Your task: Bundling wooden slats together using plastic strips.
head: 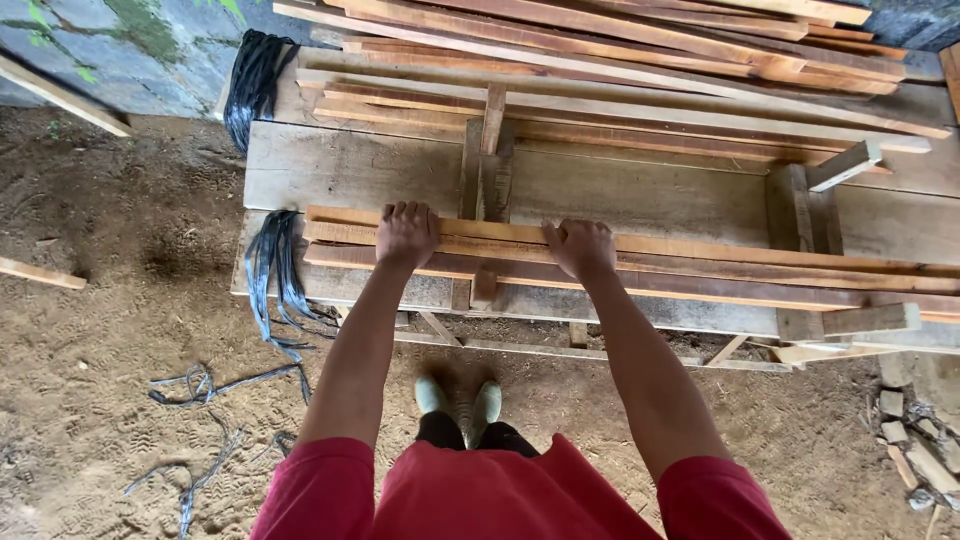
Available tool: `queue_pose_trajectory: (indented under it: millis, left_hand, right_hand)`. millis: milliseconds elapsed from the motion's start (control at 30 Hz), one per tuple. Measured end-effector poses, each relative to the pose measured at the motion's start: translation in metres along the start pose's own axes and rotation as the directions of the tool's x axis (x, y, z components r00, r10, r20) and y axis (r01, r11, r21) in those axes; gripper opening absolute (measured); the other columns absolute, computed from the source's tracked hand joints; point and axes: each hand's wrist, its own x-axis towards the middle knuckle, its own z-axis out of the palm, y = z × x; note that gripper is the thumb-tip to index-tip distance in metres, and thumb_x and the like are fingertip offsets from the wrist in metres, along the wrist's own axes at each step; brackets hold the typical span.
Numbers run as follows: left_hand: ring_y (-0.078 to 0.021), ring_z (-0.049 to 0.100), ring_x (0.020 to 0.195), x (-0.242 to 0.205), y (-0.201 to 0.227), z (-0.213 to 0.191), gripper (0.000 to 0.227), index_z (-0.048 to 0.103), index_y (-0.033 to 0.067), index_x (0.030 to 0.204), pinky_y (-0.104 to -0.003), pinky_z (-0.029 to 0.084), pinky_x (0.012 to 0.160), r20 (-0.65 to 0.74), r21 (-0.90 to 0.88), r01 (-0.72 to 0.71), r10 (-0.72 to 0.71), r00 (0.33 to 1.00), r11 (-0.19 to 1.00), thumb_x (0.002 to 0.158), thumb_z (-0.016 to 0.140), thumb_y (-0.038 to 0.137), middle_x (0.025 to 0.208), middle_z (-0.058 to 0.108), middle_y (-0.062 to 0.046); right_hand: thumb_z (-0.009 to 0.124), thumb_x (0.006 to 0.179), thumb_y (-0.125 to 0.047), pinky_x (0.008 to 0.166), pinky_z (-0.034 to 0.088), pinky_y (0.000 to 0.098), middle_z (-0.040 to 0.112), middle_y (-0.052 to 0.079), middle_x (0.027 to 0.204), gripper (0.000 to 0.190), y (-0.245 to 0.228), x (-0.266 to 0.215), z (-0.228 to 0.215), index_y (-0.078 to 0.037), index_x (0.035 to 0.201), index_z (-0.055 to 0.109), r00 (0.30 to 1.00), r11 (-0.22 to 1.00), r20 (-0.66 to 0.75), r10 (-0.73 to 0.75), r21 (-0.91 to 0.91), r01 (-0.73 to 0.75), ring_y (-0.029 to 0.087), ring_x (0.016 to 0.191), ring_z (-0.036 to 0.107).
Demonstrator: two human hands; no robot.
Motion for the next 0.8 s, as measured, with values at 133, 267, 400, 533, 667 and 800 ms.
queue_pose_trajectory:
  millis: [133, 267, 400, 533, 667, 800]
  left_hand:
    - [-0.0297, 0.072, 0.078, -0.002, 0.003, -0.004, 0.033, 0.067, 0.0116, 0.082, -0.043, 0.053, 0.081, 0.02, -0.015, -0.017, 0.018, 1.0, 1.0, 0.101, 0.046, 0.029, 0.076, 0.068, -0.008]
    - [-0.0283, 0.072, 0.078, 0.002, -0.007, 0.002, 0.026, 0.067, 0.0133, 0.084, -0.042, 0.053, 0.081, 0.022, -0.086, -0.039, 0.041, 0.999, 0.996, 0.096, 0.051, 0.03, 0.077, 0.068, -0.005]
    - [-0.0291, 0.074, 0.084, -0.002, -0.01, 0.011, 0.019, 0.07, 0.0137, 0.09, -0.044, 0.054, 0.082, -0.036, -0.173, -0.143, 0.138, 0.99, 0.974, 0.09, 0.057, 0.028, 0.082, 0.07, -0.006]
    - [-0.0267, 0.075, 0.087, -0.003, -0.01, 0.008, 0.018, 0.071, 0.017, 0.092, -0.042, 0.055, 0.083, -0.101, -0.107, -0.226, 0.216, 0.971, 0.968, 0.087, 0.061, 0.031, 0.085, 0.072, -0.005]
    - [-0.0288, 0.065, 0.11, -0.019, -0.007, -0.01, 0.034, 0.062, 0.0106, 0.118, -0.046, 0.045, 0.097, -0.176, -0.081, -0.302, 0.284, 0.942, 0.95, 0.095, 0.058, 0.036, 0.111, 0.067, -0.011]
    - [-0.0412, 0.047, 0.143, -0.039, -0.004, -0.035, 0.064, 0.05, -0.0055, 0.148, -0.057, 0.031, 0.119, -0.069, -0.081, -0.319, 0.314, 0.947, 0.944, 0.101, 0.058, 0.037, 0.151, 0.051, -0.029]
  right_hand:
    - [0.052, 0.102, -0.063, 0.072, 0.057, 0.0415, 0.067, 0.009, 0.069, 0.056, -0.001, -0.015, -0.008, -0.017, 0.071, 0.061, 0.969, 0.993, -0.217, -0.119, -0.052, 0.111, 0.033, 0.072, 0.074]
    - [0.056, 0.102, -0.047, 0.083, 0.056, 0.042, 0.071, 0.006, 0.086, 0.032, -0.006, -0.008, -0.007, -0.019, 0.098, 0.071, 0.927, 0.97, -0.284, -0.244, -0.053, 0.239, 0.028, 0.089, 0.074]
    - [0.059, 0.099, -0.042, 0.094, 0.05, 0.045, 0.069, 0.01, 0.102, 0.031, -0.012, -0.004, 0.031, -0.014, 0.11, 0.067, 0.908, 0.97, -0.344, -0.239, -0.123, 0.209, 0.031, 0.106, 0.068]
    - [0.056, 0.1, -0.049, 0.102, 0.046, 0.0456, 0.07, 0.009, 0.101, 0.037, -0.048, 0.004, 0.051, -0.016, 0.111, 0.07, 0.933, 0.985, -0.316, -0.17, -0.069, 0.157, 0.029, 0.109, 0.067]
    - [0.055, 0.097, -0.063, 0.108, 0.04, 0.0508, 0.069, 0.019, 0.113, 0.059, -0.092, 0.007, 0.028, -0.01, 0.119, 0.068, 0.994, 0.995, -0.066, -0.091, 0.036, 0.093, 0.037, 0.115, 0.064]
    - [0.044, 0.097, -0.067, 0.118, 0.032, 0.061, 0.061, 0.032, 0.136, 0.081, -0.201, -0.022, -0.09, 0.0, 0.138, 0.062, 0.897, 0.961, 0.435, -0.081, 0.273, -0.046, 0.052, 0.134, 0.052]
